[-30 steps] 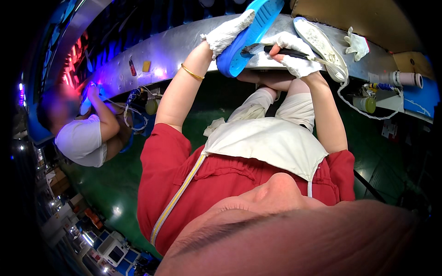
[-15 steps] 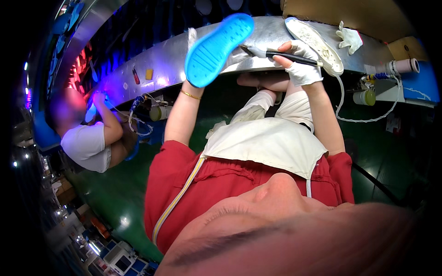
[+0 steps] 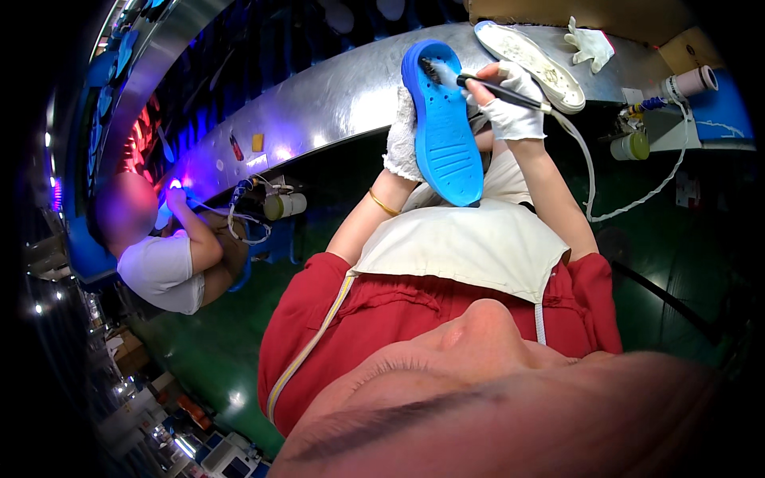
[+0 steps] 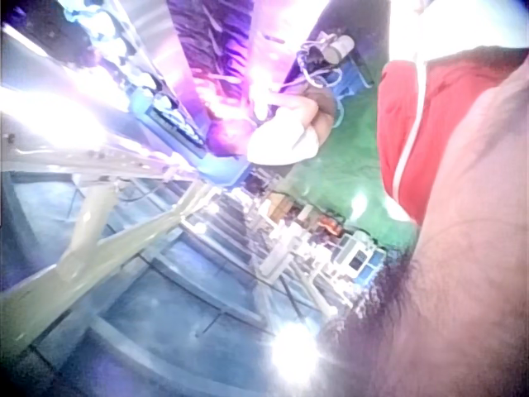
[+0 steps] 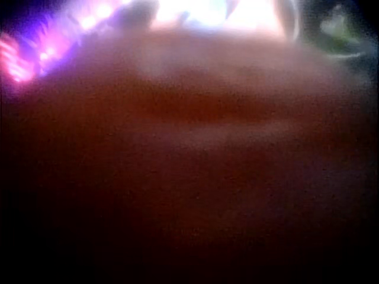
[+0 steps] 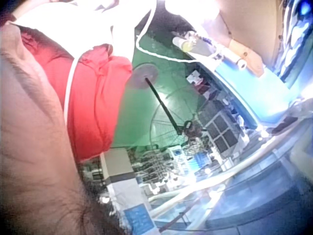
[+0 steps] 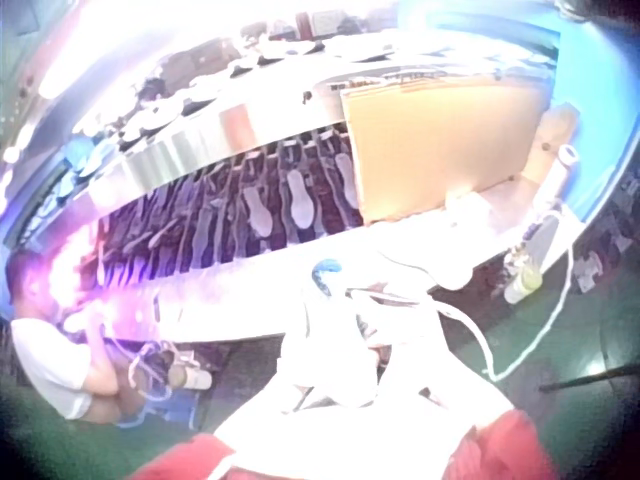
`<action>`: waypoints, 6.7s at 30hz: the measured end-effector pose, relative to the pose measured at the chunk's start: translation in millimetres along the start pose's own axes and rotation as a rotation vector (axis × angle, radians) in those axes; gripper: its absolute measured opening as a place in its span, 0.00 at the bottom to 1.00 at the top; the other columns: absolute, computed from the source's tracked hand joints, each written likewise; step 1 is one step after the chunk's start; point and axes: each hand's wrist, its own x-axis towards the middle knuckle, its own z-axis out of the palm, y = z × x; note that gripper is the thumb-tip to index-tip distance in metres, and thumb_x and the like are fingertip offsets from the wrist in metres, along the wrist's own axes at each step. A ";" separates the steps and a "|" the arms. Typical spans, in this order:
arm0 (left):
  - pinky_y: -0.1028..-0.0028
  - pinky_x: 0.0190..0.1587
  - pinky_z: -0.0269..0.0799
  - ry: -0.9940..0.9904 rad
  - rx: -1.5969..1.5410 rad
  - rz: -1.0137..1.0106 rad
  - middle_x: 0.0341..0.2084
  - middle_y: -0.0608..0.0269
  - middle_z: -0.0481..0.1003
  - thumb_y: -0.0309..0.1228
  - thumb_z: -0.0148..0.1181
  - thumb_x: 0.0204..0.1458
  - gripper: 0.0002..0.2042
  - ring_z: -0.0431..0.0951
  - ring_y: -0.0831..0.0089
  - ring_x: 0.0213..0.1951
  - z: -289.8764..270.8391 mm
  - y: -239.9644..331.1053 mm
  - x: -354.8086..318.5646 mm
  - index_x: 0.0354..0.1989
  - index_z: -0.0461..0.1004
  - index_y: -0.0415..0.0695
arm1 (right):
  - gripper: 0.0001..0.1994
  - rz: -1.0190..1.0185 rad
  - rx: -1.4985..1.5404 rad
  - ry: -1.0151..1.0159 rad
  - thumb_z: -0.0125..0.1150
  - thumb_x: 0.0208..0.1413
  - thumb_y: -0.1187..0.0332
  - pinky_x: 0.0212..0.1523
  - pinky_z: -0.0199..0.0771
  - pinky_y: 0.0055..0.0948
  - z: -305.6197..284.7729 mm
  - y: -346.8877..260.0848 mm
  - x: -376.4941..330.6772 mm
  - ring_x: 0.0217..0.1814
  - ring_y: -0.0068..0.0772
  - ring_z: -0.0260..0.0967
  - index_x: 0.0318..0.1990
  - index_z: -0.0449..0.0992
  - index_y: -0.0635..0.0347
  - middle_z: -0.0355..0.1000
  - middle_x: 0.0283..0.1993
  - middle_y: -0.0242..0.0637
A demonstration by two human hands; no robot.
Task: The person paints the sides and sole edges of blue shoes using a brush while holding them by hand over a workbench, and places them onto a conveyor belt.
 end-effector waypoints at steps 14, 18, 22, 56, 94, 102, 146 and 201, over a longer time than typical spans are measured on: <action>0.59 0.53 0.72 0.195 0.234 0.222 0.53 0.51 0.67 0.62 0.44 0.55 0.36 0.71 0.58 0.51 10.7 12.5 12.3 0.62 0.58 0.47 | 0.09 -0.198 0.265 -0.340 0.64 0.48 0.79 0.37 0.73 0.22 5.3 -18.9 -22.9 0.34 0.23 0.73 0.38 0.75 0.61 0.74 0.32 0.34; 0.58 0.53 0.72 0.187 0.235 0.239 0.51 0.54 0.70 0.64 0.44 0.53 0.36 0.72 0.59 0.50 2.0 24.0 19.1 0.60 0.62 0.48 | 0.08 -0.128 0.053 -0.312 0.65 0.48 0.76 0.36 0.74 0.24 3.0 -23.9 -26.3 0.32 0.22 0.72 0.38 0.76 0.58 0.74 0.31 0.32; 0.55 0.52 0.72 0.119 0.141 0.222 0.50 0.50 0.71 0.64 0.42 0.54 0.35 0.74 0.54 0.48 -8.5 40.9 23.5 0.57 0.64 0.46 | 0.09 -0.127 0.002 -0.416 0.65 0.47 0.78 0.35 0.74 0.25 0.9 -32.6 -25.8 0.31 0.27 0.73 0.37 0.77 0.58 0.75 0.30 0.35; 0.54 0.58 0.65 -0.113 0.069 0.316 0.58 0.53 0.66 0.68 0.42 0.51 0.41 0.69 0.55 0.55 15.3 38.9 11.0 0.64 0.57 0.47 | 0.05 0.484 0.596 -0.349 0.62 0.52 0.79 0.38 0.77 0.21 8.3 -23.5 -39.6 0.35 0.23 0.74 0.36 0.78 0.60 0.76 0.35 0.34; 0.73 0.34 0.80 0.279 0.754 -0.175 0.36 0.56 0.78 0.48 0.55 0.57 0.21 0.80 0.68 0.33 58.3 81.3 25.5 0.45 0.75 0.41 | 0.09 0.271 0.302 -0.819 0.59 0.48 0.86 0.48 0.78 0.33 -10.2 -37.8 14.1 0.46 0.31 0.70 0.34 0.73 0.63 0.71 0.42 0.38; 0.71 0.34 0.79 0.235 0.832 -0.293 0.37 0.56 0.78 0.50 0.57 0.54 0.23 0.80 0.69 0.34 50.0 85.0 34.4 0.47 0.75 0.43 | 0.06 0.030 -0.290 -0.854 0.62 0.43 0.82 0.45 0.74 0.26 -20.7 -40.5 25.8 0.40 0.31 0.72 0.29 0.76 0.62 0.74 0.33 0.38; 0.51 0.57 0.68 -0.142 0.170 -0.007 0.56 0.44 0.66 0.61 0.40 0.56 0.40 0.71 0.46 0.53 17.7 12.7 -13.2 0.65 0.54 0.37 | 0.11 -0.648 -0.090 -0.012 0.71 0.40 0.80 0.39 0.75 0.25 -13.9 -16.5 66.3 0.35 0.30 0.75 0.34 0.79 0.61 0.76 0.32 0.38; 0.70 0.37 0.80 0.249 0.674 0.206 0.36 0.55 0.77 0.52 0.47 0.59 0.25 0.81 0.64 0.32 13.4 58.2 9.5 0.51 0.68 0.41 | 0.09 0.235 0.097 -0.649 0.70 0.47 0.70 0.39 0.73 0.25 -40.6 -52.3 12.5 0.33 0.25 0.72 0.36 0.78 0.61 0.75 0.32 0.33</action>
